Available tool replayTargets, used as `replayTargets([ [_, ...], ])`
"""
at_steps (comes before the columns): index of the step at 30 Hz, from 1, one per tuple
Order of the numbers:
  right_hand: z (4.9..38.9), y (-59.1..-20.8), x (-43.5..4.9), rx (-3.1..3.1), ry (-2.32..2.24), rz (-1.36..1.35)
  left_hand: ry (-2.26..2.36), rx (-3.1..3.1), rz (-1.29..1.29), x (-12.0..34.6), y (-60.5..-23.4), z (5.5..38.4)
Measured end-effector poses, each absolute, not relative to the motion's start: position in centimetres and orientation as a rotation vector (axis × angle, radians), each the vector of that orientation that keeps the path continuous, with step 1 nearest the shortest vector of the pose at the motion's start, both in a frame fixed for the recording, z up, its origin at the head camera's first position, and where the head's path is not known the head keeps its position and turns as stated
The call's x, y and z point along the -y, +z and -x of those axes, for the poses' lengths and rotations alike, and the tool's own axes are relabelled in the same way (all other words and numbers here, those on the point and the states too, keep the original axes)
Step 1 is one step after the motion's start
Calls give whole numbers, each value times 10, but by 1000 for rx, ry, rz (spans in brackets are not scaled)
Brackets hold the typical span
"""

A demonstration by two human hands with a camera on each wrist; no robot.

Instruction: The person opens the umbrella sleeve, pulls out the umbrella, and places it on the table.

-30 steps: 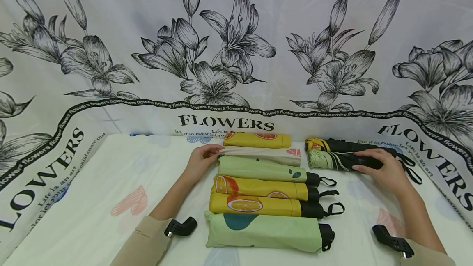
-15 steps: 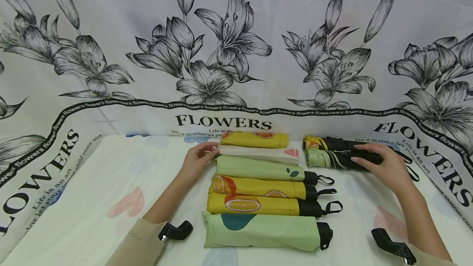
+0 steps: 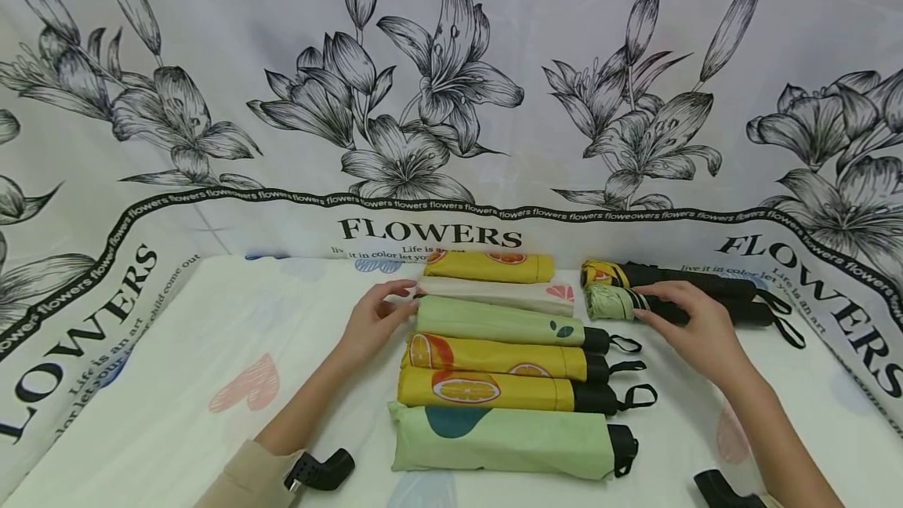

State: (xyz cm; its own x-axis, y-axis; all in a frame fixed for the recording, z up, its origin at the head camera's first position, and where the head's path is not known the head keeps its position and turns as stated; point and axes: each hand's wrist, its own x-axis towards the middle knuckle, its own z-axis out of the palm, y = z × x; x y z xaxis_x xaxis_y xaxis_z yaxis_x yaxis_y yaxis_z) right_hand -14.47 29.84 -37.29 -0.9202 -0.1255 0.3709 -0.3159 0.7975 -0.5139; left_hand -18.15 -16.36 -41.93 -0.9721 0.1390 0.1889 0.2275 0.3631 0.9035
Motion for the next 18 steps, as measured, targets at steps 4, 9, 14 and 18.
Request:
replayTargets([
  [4, 141, -380, -286, 2671, 868, -369, -1643, 2551, 387, 158, -420, 175],
  [9, 136, -389, -277, 2708, 1008, -406, -1616, 2588, 369, 154, -423, 171],
  [14, 137, -395, -270, 2750, 1179, -470, -1639, 2545, 355, 154, -423, 168],
  [18, 138, -401, -268, 2776, 1298, -502, -1669, 2496, 396, 153, -427, 169],
])
